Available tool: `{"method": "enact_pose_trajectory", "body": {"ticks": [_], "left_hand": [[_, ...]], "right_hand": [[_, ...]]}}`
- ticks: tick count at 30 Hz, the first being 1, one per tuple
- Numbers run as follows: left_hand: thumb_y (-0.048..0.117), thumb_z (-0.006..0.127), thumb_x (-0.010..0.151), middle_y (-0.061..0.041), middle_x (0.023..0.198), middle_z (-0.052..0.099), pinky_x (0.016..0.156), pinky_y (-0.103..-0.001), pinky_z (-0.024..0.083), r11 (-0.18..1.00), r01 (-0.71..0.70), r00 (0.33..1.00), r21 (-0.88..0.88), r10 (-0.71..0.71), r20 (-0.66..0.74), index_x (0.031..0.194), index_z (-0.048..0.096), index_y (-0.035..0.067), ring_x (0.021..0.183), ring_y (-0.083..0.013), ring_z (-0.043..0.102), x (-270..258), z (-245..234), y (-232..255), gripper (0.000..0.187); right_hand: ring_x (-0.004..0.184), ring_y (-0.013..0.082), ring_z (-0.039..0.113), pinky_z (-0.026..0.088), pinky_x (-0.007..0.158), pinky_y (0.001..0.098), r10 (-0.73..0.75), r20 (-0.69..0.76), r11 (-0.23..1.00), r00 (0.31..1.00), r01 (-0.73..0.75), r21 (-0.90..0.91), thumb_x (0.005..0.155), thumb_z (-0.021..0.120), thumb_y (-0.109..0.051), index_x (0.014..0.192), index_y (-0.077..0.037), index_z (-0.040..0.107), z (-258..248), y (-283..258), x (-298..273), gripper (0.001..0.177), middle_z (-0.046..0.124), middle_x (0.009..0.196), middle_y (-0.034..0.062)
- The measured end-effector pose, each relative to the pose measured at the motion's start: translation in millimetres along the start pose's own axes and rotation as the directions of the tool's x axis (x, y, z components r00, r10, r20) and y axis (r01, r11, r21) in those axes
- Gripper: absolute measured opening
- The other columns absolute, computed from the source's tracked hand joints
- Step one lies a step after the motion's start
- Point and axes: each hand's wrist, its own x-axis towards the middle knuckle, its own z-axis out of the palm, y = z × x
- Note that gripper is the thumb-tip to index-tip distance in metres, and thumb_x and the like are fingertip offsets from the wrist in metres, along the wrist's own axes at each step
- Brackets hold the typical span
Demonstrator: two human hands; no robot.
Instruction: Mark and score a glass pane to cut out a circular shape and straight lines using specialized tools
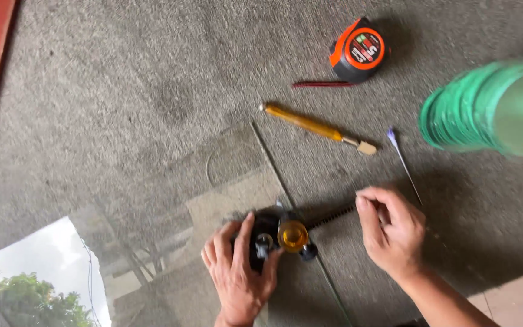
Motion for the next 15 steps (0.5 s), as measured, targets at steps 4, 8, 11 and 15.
{"method": "enact_pose_trajectory", "body": {"ticks": [4,8,11,15], "left_hand": [[0.066,0.05,0.09,-0.005,0.119,0.063,0.098,-0.043,0.043,0.998,0.042,0.998,0.041,-0.04,-0.051,0.131,0.068,0.021,0.106,-0.0267,0.06,-9,9,0,0.064],[0.064,0.05,0.09,-0.003,0.114,0.066,0.094,-0.041,0.046,0.995,0.068,0.993,0.08,-0.06,-0.098,0.127,0.07,0.024,0.098,-0.0261,0.059,-14,15,3,0.058],[0.053,0.054,0.089,-0.001,0.111,0.064,0.097,-0.042,0.047,0.987,0.114,0.987,0.113,-0.099,-0.127,0.125,0.072,0.025,0.101,-0.0262,0.057,-17,17,0,0.049],[0.044,0.069,0.09,0.01,0.118,0.063,0.095,-0.038,0.046,0.971,0.068,0.998,0.23,-0.064,-0.024,0.133,0.063,0.039,0.099,-0.0212,0.058,-42,24,-25,0.044]], "right_hand": [[0.051,0.0088,0.038,0.031,0.05,0.0235,-0.009,-0.017,1.0,1.0,0.008,-0.017,0.098,0.058,-0.004,0.096,0.001,0.064,-1,1,-5,0.008,0.066,0.088,0.0093],[0.05,0.0092,0.046,0.034,0.048,0.0216,-0.004,-0.033,1.0,0.999,0.003,-0.023,0.095,0.057,-0.004,0.094,0.006,0.061,1,5,-14,0.01,0.068,0.085,0.0137],[0.054,0.0084,0.049,0.036,0.051,0.0208,0.098,-0.107,0.995,0.989,-0.1,-0.015,0.095,0.059,-0.011,0.095,0.001,0.063,6,1,-20,0.012,0.07,0.087,0.0107],[0.047,0.0036,0.036,0.027,0.049,0.0183,0.36,-0.111,0.922,0.926,-0.371,-0.107,0.098,0.059,-0.01,0.095,-0.007,0.064,7,-13,-24,0.006,0.07,0.091,0.0041]]}}
